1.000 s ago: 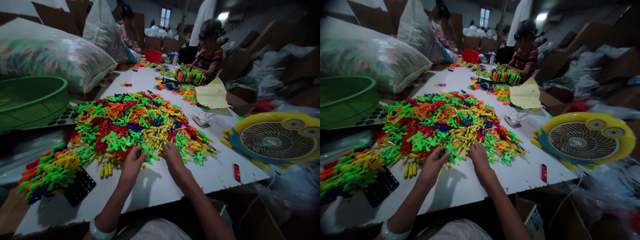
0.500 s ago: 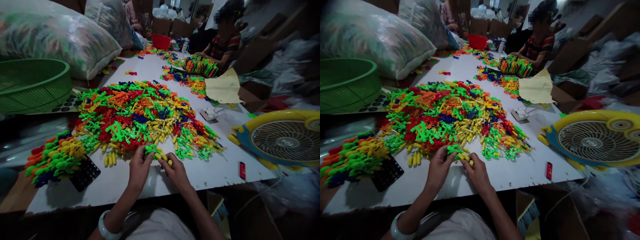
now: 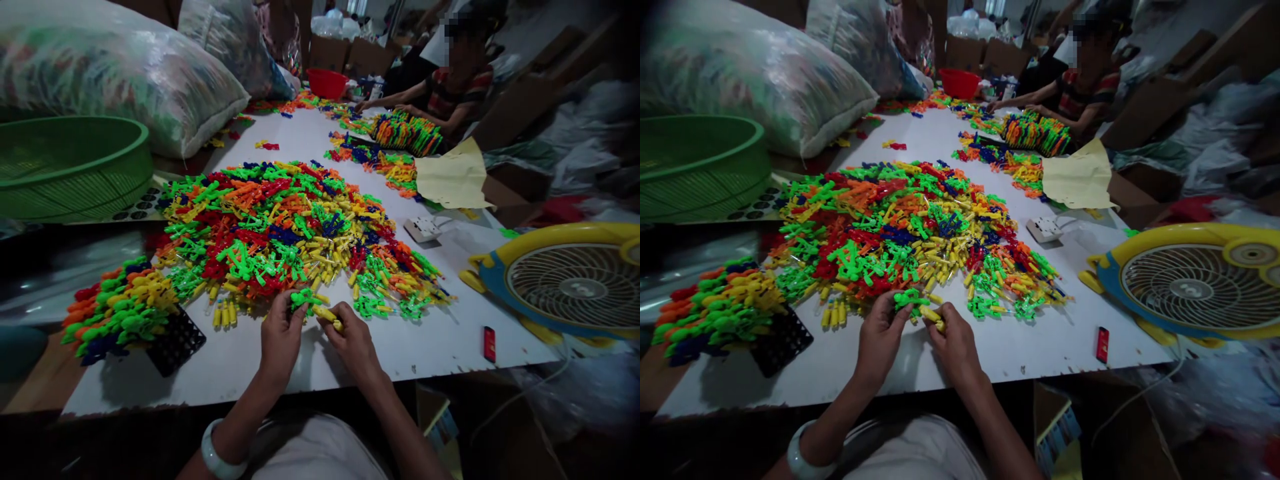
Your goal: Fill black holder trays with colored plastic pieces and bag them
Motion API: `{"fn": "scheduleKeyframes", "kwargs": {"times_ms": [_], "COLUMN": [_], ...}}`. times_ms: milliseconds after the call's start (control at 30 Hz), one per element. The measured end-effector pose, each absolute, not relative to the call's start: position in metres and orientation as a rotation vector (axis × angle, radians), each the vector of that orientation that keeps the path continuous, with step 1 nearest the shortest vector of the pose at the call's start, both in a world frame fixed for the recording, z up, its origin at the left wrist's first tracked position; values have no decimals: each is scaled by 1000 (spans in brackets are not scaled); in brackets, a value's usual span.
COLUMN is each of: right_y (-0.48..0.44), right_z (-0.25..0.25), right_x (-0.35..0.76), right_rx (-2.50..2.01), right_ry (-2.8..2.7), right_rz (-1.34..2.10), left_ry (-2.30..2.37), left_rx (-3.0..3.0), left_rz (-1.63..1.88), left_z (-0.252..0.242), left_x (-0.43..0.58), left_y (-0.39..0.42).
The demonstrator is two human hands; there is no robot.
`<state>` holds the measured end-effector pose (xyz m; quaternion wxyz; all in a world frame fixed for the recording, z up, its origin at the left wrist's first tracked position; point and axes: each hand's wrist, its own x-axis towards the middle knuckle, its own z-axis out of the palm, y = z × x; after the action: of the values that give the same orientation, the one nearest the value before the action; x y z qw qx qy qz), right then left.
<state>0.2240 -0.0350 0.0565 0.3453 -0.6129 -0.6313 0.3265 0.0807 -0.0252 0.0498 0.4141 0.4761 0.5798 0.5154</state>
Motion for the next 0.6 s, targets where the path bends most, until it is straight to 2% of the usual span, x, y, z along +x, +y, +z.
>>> {"fn": "scheduleKeyframes", "kwargs": {"times_ms": [167, 233, 367, 467, 533, 600], "right_y": [-41, -42, -39, -35, -30, -23], "right_z": [45, 39, 29, 31, 36, 42], "right_x": [215, 210, 206, 217, 238, 267], "right_rx": [-1477, -1465, -1517, -1518, -1539, -1597], "right_ry": [-1737, -1683, -1309, -1185, -1253, -1344], "right_rz": [604, 610, 1088, 1310, 1195, 833], "left_ry": [1495, 1468, 1241, 1181, 1263, 1446], "left_rx": [1358, 1274, 821, 782, 1036, 1443], "left_rz": [1296, 1312, 1331, 1277, 1235, 1263], "left_z": [49, 48, 42, 47, 58, 71], "left_x": [79, 77, 76, 76, 69, 53], "left_y": [-33, -34, -31, -33, -33, -28]}}
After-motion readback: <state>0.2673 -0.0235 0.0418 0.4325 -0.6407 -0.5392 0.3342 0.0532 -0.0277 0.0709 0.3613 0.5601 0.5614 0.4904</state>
